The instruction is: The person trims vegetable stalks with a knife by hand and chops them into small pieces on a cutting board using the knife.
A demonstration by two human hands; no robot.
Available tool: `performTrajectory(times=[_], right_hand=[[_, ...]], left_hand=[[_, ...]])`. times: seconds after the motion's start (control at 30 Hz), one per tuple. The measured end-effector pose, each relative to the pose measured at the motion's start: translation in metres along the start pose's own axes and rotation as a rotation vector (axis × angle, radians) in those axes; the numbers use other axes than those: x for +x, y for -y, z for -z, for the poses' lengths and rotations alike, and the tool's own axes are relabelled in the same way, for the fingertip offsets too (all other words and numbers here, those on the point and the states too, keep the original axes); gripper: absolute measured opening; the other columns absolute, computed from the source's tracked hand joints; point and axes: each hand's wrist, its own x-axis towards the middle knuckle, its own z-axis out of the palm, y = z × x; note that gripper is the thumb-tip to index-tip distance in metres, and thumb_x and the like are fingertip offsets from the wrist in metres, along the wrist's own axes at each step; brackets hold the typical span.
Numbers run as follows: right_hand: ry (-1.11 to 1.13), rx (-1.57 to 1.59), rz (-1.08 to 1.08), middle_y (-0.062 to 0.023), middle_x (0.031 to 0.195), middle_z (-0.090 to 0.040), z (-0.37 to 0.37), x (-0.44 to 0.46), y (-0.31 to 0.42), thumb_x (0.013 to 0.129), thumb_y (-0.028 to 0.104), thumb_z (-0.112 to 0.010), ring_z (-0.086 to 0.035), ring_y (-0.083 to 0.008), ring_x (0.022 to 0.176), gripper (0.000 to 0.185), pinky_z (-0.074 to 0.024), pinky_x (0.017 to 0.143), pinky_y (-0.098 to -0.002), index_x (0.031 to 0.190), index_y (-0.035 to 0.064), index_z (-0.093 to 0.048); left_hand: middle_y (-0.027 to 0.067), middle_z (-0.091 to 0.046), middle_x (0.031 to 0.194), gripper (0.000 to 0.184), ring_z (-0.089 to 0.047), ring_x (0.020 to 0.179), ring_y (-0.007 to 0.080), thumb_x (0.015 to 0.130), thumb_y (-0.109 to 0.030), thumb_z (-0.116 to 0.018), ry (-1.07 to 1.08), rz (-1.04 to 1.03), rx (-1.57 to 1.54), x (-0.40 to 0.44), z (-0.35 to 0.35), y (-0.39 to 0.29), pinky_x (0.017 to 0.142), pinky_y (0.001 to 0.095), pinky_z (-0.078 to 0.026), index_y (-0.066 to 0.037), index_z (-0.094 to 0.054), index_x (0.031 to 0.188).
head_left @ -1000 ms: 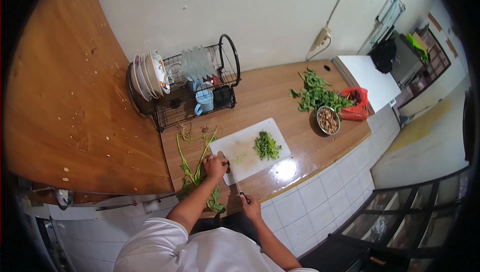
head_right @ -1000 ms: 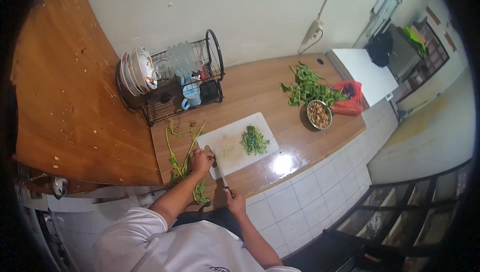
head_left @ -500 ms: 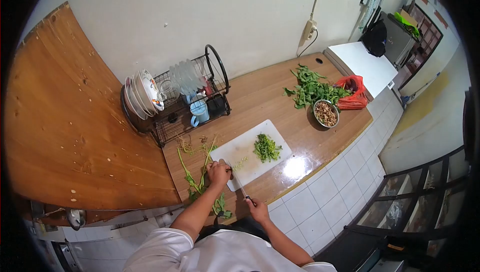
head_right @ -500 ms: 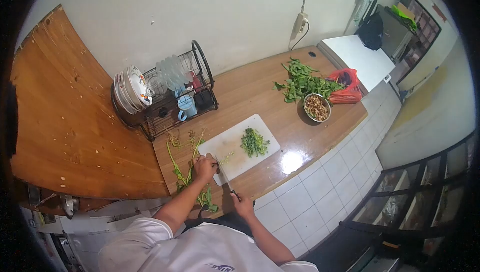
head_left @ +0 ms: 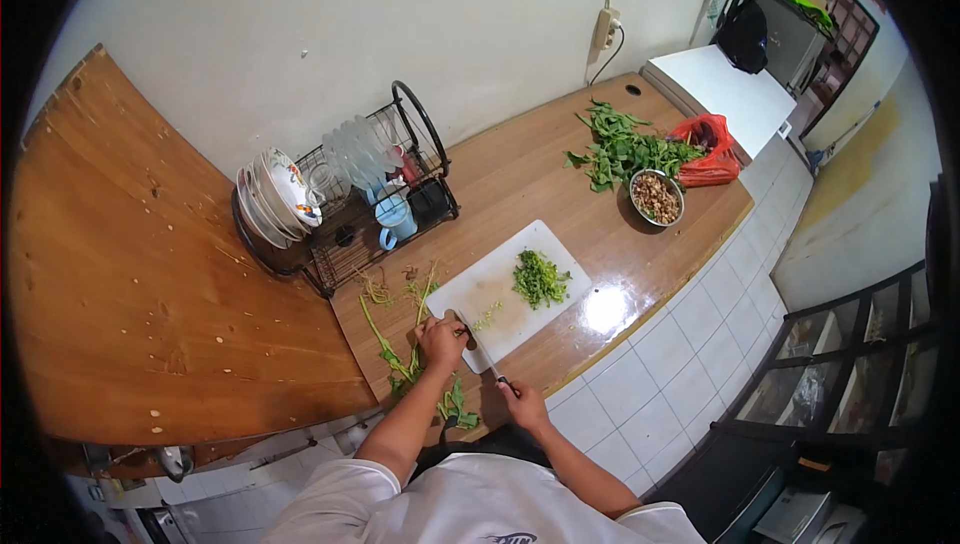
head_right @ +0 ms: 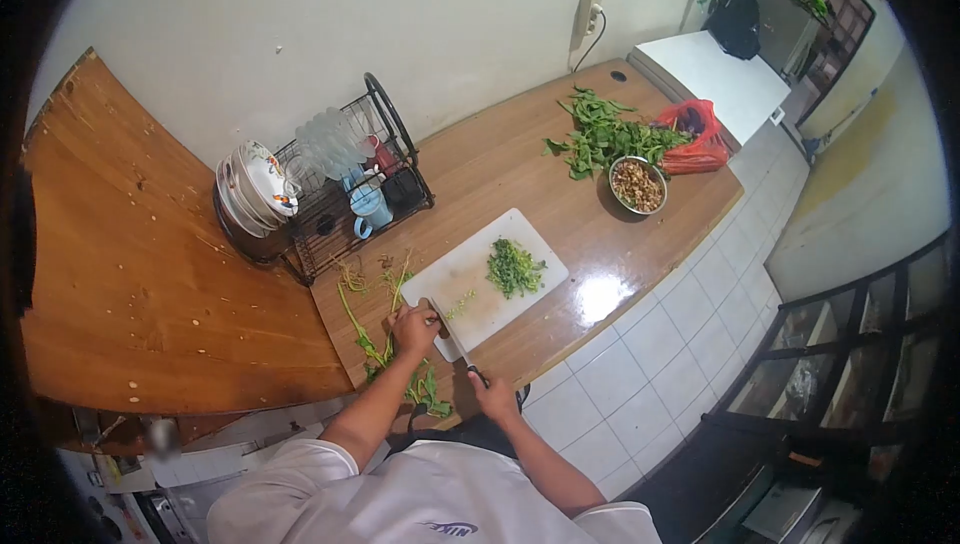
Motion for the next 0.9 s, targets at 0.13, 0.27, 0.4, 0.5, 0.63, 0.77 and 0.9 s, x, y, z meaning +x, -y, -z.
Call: performTrajectory(times=[0.13, 0.27, 0.4, 0.5, 0.63, 0.77, 0.9], right_hand=[[0.011, -0.059, -0.030, -0.0198, 0.078, -0.068, 0.003, -0.001, -0.002, 0.095, 0.052, -0.059, -0.068, -0.0376, 0.075, 0.048, -0.0514, 0.070, -0.0426, 0.096, 0.0052, -0.072], [-0.019, -0.097, -0.028, -0.0206, 0.078, -0.068, 0.003, 0.012, 0.009, 0.095, 0.051, -0.060, -0.068, -0.0374, 0.076, 0.048, -0.0515, 0.070, -0.0435, 0.093, 0.0045, -0.071], [-0.050, -0.063, 0.007, -0.0221, 0.078, -0.068, 0.004, 0.002, 0.011, 0.095, 0.052, -0.059, -0.068, -0.0387, 0.077, 0.049, -0.0518, 0.070, -0.0447, 0.095, 0.0043, -0.072], [-0.027, 0.025, 0.007, -0.0233, 0.080, -0.069, 0.002, -0.013, -0.001, 0.095, 0.053, -0.058, -0.068, -0.0402, 0.079, 0.051, -0.0519, 0.071, -0.0454, 0.098, 0.0044, -0.073], [-0.026, 0.005, -0.012, -0.0238, 0.083, -0.069, 0.001, -0.009, -0.004, 0.095, 0.053, -0.058, -0.068, -0.0408, 0.080, 0.051, -0.0519, 0.073, -0.0459, 0.100, 0.0046, -0.074], [-0.084, -0.020, -0.079, -0.0236, 0.084, -0.069, 0.002, 0.014, 0.014, 0.095, 0.054, -0.058, -0.068, -0.0403, 0.080, 0.052, -0.0517, 0.074, -0.0457, 0.099, 0.0044, -0.073], [-0.109, 0.025, -0.058, -0.0237, 0.085, -0.069, 0.005, 0.011, 0.010, 0.095, 0.054, -0.059, -0.069, -0.0404, 0.082, 0.051, -0.0520, 0.073, -0.0451, 0.101, 0.0050, -0.073]], left_hand=[[-0.0032, -0.073, 0.091, 0.016, -0.057, 0.102, 0.0204, 0.070, -0.026, -0.081, -0.018, -0.108, -0.076, -0.005, -0.004, 0.002, 0.101, 0.0428, -0.030, -0.021, -0.080, 0.085], [-0.0032, -0.073, 0.090, 0.014, -0.057, 0.101, 0.0198, 0.073, -0.025, -0.080, -0.030, -0.126, -0.047, -0.007, -0.001, 0.000, 0.101, 0.0425, -0.029, -0.021, -0.080, 0.086], [-0.0018, -0.073, 0.089, 0.012, -0.058, 0.101, 0.0192, 0.074, -0.026, -0.080, 0.006, -0.081, -0.078, -0.003, 0.000, -0.002, 0.100, 0.0425, -0.030, -0.023, -0.080, 0.085], [0.0003, -0.073, 0.088, 0.011, -0.059, 0.101, 0.0199, 0.075, -0.028, -0.080, 0.056, 0.025, -0.083, -0.003, -0.003, 0.001, 0.100, 0.0429, -0.031, -0.024, -0.080, 0.085], [0.0019, -0.073, 0.087, 0.011, -0.059, 0.101, 0.0205, 0.077, -0.031, -0.079, 0.032, 0.027, -0.068, -0.006, 0.000, -0.004, 0.100, 0.0438, -0.032, -0.025, -0.080, 0.086], [0.0024, -0.072, 0.086, 0.010, -0.060, 0.101, 0.0210, 0.080, -0.031, -0.077, 0.068, -0.019, -0.105, -0.004, 0.005, -0.004, 0.101, 0.0435, -0.032, -0.026, -0.081, 0.088], [0.0023, -0.072, 0.085, 0.011, -0.060, 0.099, 0.0208, 0.081, -0.031, -0.076, 0.092, -0.079, -0.077, -0.002, 0.004, 0.001, 0.100, 0.0415, -0.033, -0.026, -0.080, 0.090]])
